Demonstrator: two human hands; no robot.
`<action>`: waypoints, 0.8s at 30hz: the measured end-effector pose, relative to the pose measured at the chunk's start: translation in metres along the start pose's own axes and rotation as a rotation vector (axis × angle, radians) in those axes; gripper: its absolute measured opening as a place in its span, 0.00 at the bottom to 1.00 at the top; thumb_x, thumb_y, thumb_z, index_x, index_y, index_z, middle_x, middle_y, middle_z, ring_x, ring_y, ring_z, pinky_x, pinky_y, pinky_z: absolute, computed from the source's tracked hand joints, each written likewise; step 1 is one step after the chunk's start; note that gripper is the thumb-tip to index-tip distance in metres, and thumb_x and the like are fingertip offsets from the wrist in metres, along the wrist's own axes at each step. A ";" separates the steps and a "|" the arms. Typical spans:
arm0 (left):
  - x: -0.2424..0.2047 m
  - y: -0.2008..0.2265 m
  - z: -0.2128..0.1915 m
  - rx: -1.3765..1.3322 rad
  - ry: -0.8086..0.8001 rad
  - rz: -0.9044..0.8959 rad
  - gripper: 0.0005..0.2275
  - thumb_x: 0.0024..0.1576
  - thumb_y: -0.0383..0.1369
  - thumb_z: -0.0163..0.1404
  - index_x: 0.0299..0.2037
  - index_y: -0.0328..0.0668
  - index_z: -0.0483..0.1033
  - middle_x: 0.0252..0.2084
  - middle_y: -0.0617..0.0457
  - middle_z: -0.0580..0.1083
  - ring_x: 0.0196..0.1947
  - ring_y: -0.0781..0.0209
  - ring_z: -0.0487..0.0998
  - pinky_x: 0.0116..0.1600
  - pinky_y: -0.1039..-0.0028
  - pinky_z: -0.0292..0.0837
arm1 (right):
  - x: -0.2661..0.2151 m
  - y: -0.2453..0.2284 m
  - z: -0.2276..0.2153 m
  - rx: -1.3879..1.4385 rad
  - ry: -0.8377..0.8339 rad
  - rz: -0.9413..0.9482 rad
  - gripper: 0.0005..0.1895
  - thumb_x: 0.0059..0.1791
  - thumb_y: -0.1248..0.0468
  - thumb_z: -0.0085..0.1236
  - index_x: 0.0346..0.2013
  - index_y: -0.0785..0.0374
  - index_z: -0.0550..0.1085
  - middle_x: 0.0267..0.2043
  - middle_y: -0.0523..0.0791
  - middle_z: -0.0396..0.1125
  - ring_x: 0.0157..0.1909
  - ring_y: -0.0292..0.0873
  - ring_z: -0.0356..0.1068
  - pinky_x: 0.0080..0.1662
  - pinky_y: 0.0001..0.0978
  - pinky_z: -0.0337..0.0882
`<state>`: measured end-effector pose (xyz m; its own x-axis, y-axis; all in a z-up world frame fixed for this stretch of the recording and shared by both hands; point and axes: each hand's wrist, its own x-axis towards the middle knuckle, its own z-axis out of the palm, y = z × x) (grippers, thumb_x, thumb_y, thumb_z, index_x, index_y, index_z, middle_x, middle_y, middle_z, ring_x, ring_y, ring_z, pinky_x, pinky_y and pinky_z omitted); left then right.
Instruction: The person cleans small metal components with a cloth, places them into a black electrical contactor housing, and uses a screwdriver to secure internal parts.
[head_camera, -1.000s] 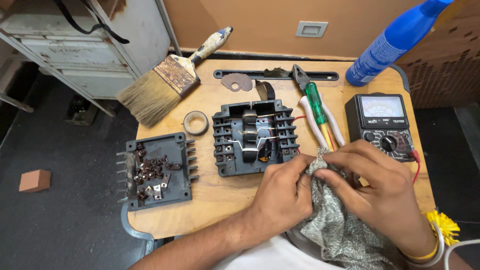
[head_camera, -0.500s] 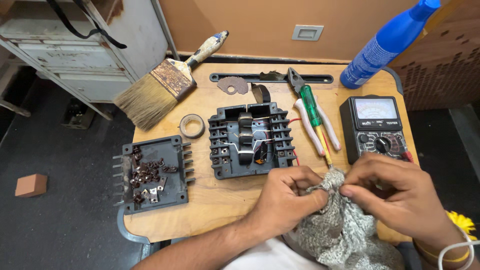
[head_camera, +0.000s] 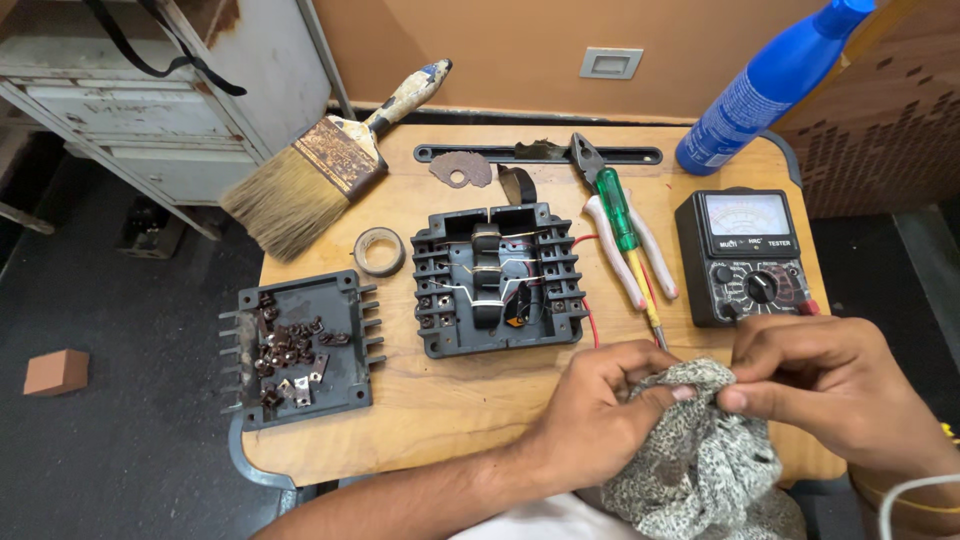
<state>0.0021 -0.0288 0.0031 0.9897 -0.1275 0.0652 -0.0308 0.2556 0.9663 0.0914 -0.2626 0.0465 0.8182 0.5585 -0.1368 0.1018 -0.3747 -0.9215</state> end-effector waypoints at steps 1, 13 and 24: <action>0.000 -0.003 0.003 -0.129 -0.026 -0.037 0.05 0.63 0.24 0.52 0.46 0.30 0.76 0.37 0.53 0.78 0.36 0.73 0.74 0.41 0.80 0.70 | -0.001 0.002 -0.002 0.038 -0.041 -0.091 0.06 0.42 0.75 0.72 0.29 0.72 0.80 0.31 0.50 0.68 0.30 0.40 0.68 0.29 0.31 0.68; 0.001 -0.012 0.006 -0.349 0.039 -0.066 0.05 0.65 0.27 0.49 0.47 0.33 0.73 0.39 0.57 0.74 0.41 0.73 0.73 0.48 0.80 0.69 | 0.009 -0.026 0.024 -0.189 0.064 -0.072 0.13 0.38 0.72 0.70 0.35 0.70 0.78 0.34 0.46 0.71 0.28 0.35 0.67 0.29 0.27 0.68; 0.027 -0.006 -0.004 -0.661 0.042 -0.166 0.04 0.65 0.25 0.49 0.47 0.31 0.73 0.38 0.53 0.75 0.37 0.67 0.74 0.42 0.77 0.71 | 0.020 -0.070 0.064 -0.437 0.294 -0.320 0.22 0.44 0.70 0.63 0.53 0.66 0.79 0.35 0.44 0.68 0.31 0.35 0.69 0.32 0.26 0.72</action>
<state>0.0299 -0.0298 -0.0022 0.9789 -0.1818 -0.0929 0.2004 0.7694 0.6065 0.0646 -0.1773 0.0851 0.8242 0.4890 0.2856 0.5398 -0.5258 -0.6574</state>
